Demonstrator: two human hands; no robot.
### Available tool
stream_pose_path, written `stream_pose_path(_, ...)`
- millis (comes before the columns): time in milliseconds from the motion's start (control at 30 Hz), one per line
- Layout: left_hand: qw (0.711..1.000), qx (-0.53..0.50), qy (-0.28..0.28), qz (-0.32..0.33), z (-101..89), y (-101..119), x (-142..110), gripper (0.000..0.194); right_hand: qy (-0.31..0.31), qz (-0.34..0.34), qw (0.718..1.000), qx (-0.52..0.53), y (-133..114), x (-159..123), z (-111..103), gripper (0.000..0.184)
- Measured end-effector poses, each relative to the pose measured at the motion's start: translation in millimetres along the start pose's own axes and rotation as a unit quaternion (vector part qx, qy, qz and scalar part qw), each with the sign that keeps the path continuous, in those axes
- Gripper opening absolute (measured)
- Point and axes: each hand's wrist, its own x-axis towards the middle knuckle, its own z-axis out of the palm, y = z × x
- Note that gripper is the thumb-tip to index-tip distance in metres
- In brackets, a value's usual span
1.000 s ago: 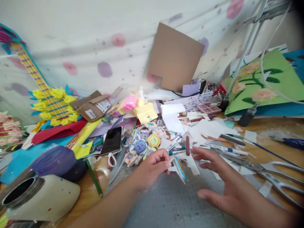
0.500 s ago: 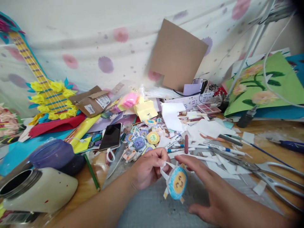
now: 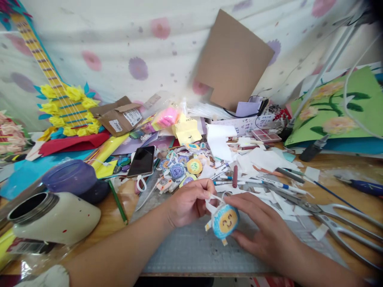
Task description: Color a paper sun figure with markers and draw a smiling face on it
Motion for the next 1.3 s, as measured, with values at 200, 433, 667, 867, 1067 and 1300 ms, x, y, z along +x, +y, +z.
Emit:
stream_pose_path(200, 0.997, 0.077, -0.008, -0.008, -4.8, 5.1, -1.5, 0.035, 0.03, 0.004, 0.998, -0.048, 8.5, -2.7, -5.0, 0.055)
stream_pose_path(433, 0.935, 0.342, -0.061, -0.066, -17.0, 17.3, -5.2, 0.01, 0.079, 0.044, 0.991, -0.094, 11.6, -5.5, -24.6, 0.049)
stream_pose_path(667, 0.863, 0.502, -0.046, -0.027, 25.6, 27.1, -31.7, 0.013, 0.152, 0.048, 0.978, -0.134, 6.9, -8.0, -51.8, 0.049)
stream_pose_path(867, 0.884, 0.429, 0.147, 0.109, 53.8, -19.5, -51.7, 0.029, 0.16, 0.028, 0.98, -0.112, -14.7, -18.1, -58.6, 0.049)
stream_pose_path(1067, 0.884, 0.385, 0.164, 0.208, 82.4, -52.8, -60.1, 0.057, 0.144, 0.026, 0.986, -0.077, -41.1, -29.9, -50.4, 0.048)
stream_pose_path(1300, 0.887, 0.372, 0.167, 0.217, 100.3, -52.7, -72.1, 0.066, 0.124, 0.041, 0.99, -0.049, -53.4, -38.7, -43.6, 0.047)
